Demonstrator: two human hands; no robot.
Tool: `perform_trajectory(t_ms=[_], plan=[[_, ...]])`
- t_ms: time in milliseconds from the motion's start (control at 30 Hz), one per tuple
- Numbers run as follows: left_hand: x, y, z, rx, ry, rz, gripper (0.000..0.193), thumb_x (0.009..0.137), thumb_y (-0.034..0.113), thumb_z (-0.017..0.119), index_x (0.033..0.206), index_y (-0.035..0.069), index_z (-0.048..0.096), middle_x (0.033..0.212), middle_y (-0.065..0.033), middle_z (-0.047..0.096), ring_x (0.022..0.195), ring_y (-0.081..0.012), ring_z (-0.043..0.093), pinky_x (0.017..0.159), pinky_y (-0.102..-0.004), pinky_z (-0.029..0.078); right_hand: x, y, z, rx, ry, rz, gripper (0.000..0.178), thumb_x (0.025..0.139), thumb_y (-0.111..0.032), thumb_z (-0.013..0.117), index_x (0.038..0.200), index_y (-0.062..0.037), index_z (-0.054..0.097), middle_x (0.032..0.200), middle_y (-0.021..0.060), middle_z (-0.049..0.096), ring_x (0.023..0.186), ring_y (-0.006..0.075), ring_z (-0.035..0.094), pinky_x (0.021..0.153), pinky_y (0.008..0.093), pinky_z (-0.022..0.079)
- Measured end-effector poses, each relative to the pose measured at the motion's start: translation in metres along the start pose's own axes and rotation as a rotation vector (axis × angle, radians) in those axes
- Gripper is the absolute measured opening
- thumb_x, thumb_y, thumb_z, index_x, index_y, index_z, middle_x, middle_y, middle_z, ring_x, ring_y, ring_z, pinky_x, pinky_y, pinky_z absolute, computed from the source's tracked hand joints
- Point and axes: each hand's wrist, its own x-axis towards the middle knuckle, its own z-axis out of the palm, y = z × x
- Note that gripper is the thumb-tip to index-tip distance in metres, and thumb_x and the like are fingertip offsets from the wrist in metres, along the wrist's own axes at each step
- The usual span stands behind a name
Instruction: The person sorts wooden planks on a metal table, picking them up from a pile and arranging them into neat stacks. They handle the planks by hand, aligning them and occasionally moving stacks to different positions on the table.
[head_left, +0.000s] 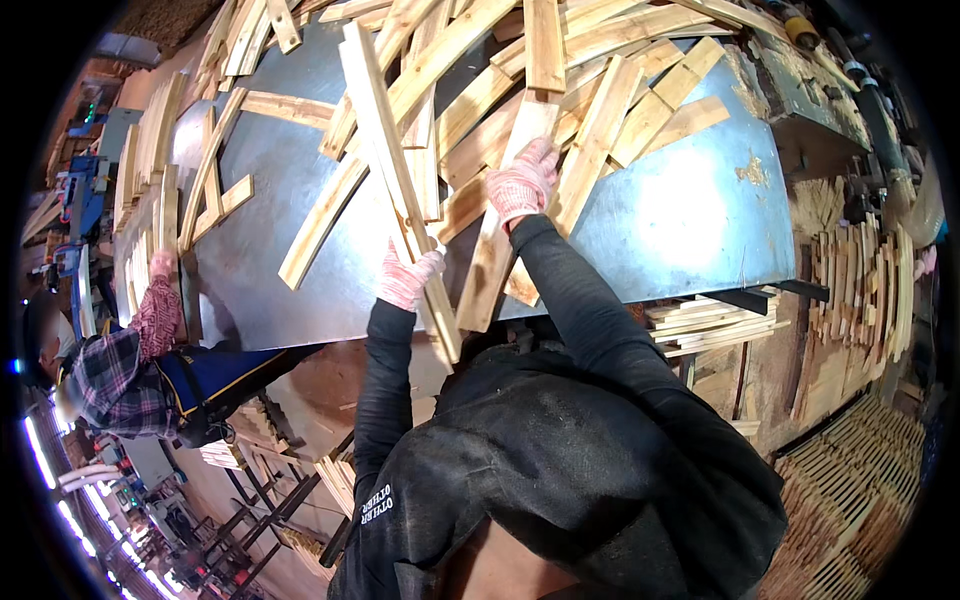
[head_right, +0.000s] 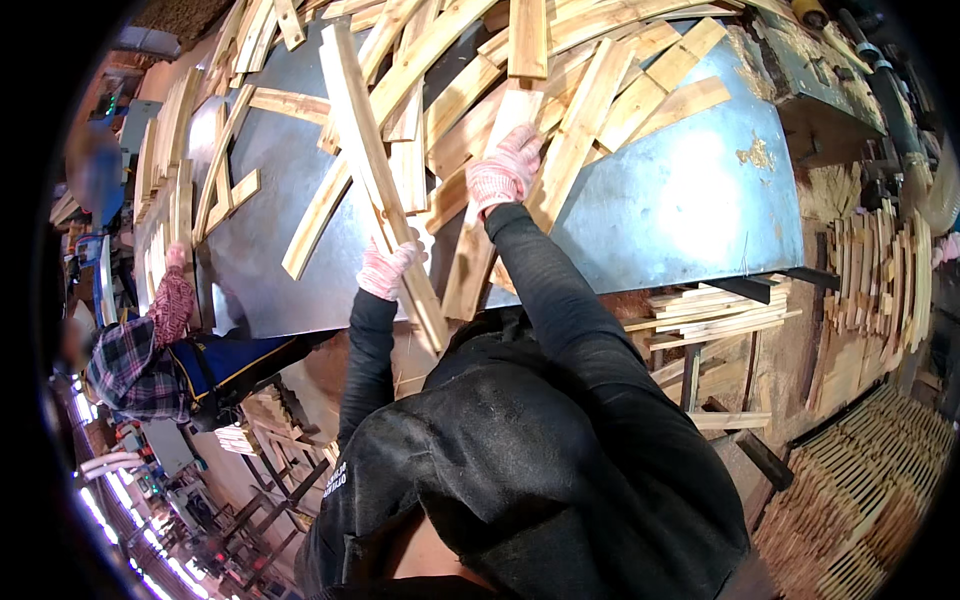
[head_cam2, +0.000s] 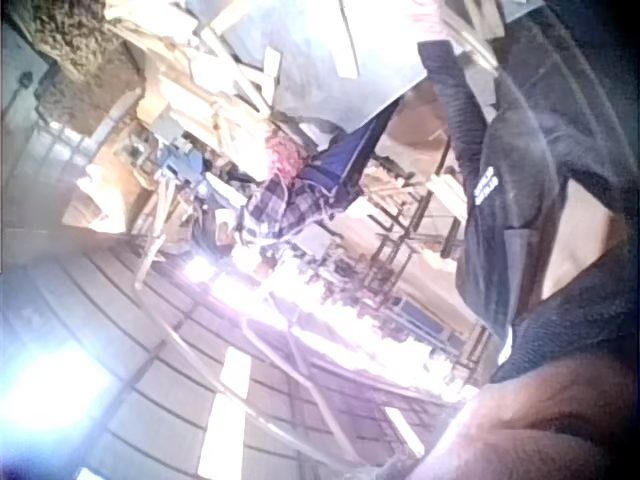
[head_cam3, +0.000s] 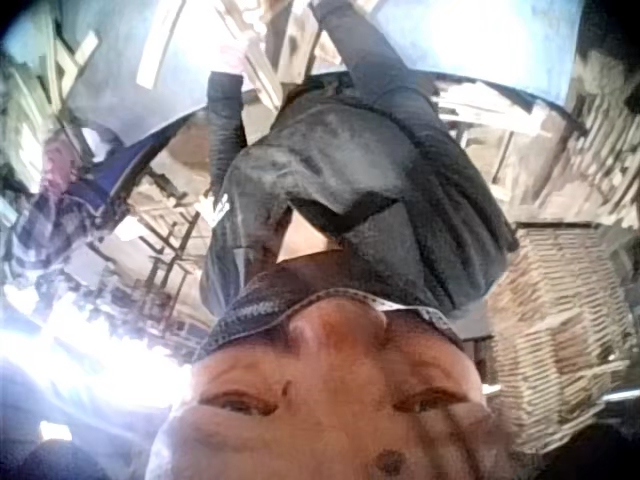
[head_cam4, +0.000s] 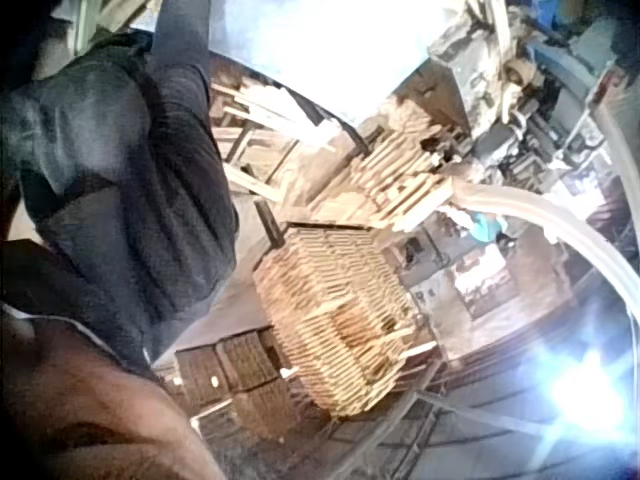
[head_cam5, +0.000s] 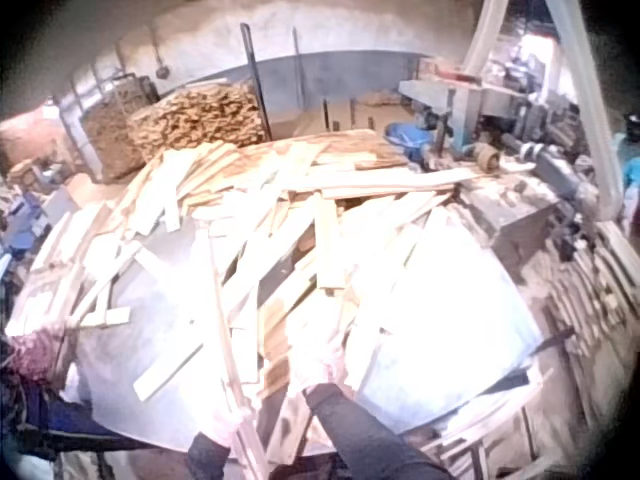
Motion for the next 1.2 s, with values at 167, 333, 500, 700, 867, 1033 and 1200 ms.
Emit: perform_trajectory(t_ms=[167, 333, 500, 700, 867, 1033, 1200], plan=[[-0.011, 0.008, 0.0, 0.248, -0.192, -0.058, 0.085, 0.077, 0.013, 0.077, 0.147, 0.002, 0.029, 0.108, -0.0078, 0.06, 0.093, -0.0165, 0.058, 0.08, -0.0292, 0.051, -0.069, 0.004, -0.01, 0.58, -0.468, 0.157, 0.095, 0.075, -0.009, 0.074, 0.152, -0.0034, 0.019, 0.142, 0.0246, 0.043, 0.12, 0.0313, 0.053, 0.105, 0.0378, 0.041], [-0.033, -0.048, -0.046, -0.01, -0.267, -0.05, 0.066, 0.078, 0.021, 0.078, 0.133, 0.004, 0.045, 0.098, -0.0122, 0.066, 0.085, -0.0244, 0.068, 0.075, -0.0387, 0.057, -0.081, 0.055, -0.011, 0.794, -1.037, -0.489, 0.062, 0.092, -0.02, 0.064, 0.146, -0.0035, 0.038, 0.146, 0.0195, 0.044, 0.135, 0.0272, 0.043, 0.11, 0.03, 0.035], [-0.057, -0.047, -0.058, 0.031, -0.172, 0.001, 0.068, 0.074, 0.028, 0.081, 0.127, 0.002, 0.049, 0.1, -0.015, 0.067, 0.085, -0.0256, 0.068, 0.075, -0.0378, 0.057, -0.015, 0.063, -0.081, -0.449, -0.126, -0.948, 0.094, 0.074, -0.053, 0.068, 0.149, -0.0107, 0.032, 0.154, 0.0187, 0.029, 0.143, 0.0367, 0.025, 0.117, 0.0563, 0.005], [-0.083, 0.043, -0.105, -0.115, -0.132, -0.021, 0.067, 0.073, 0.012, 0.08, 0.131, 0.006, 0.046, 0.113, -0.0092, 0.062, 0.1, -0.0208, 0.063, 0.087, -0.0369, 0.053, 0.078, 0.075, -0.094, -0.76, -0.429, -1.757, 0.103, 0.052, -0.045, 0.084, 0.139, -0.0084, 0.043, 0.129, 0.013, 0.055, 0.128, 0.0341, 0.045, 0.119, 0.055, 0.017], [-0.1, 0.012, -0.161, -0.003, 0.248, 0.138, 0.068, 0.073, 0.015, 0.078, 0.132, 0.006, 0.045, 0.105, -0.0091, 0.064, 0.093, -0.0225, 0.066, 0.08, -0.0359, 0.055, 0.001, -0.04, -0.088, -0.664, -0.708, -1.345, 0.084, 0.07, -0.039, 0.075, 0.141, -0.0123, 0.04, 0.112, 0.0229, 0.059, 0.11, 0.0376, 0.058, 0.092, 0.0473, 0.048], [-0.095, -0.018, -0.214, -0.13, 0.244, 0.037, 0.066, 0.075, 0.007, 0.077, 0.134, 0.007, 0.045, 0.107, -0.0031, 0.061, 0.095, -0.0154, 0.06, 0.084, -0.0311, 0.053, -0.066, -0.173, -0.003, 0.053, -0.851, -0.819, 0.06, 0.089, -0.046, 0.055, 0.133, -0.0063, 0.045, 0.098, 0.0192, 0.066, 0.09, 0.0352, 0.065, 0.081, 0.0432, 0.051], [-0.03, -0.04, -0.232, 0.532, 0.268, 0.048, 0.065, 0.078, 0.026, 0.077, 0.131, 0.002, 0.046, 0.106, -0.0137, 0.063, 0.093, -0.026, 0.064, 0.08, -0.0378, 0.053, -0.1, -0.211, 0.173, 0.09, -0.738, -0.627, 0.079, 0.094, -0.062, 0.036, 0.124, 0.0115, 0.043, 0.111, 0.0351, 0.057, 0.109, 0.044, 0.057, 0.093, 0.0446, 0.046]])
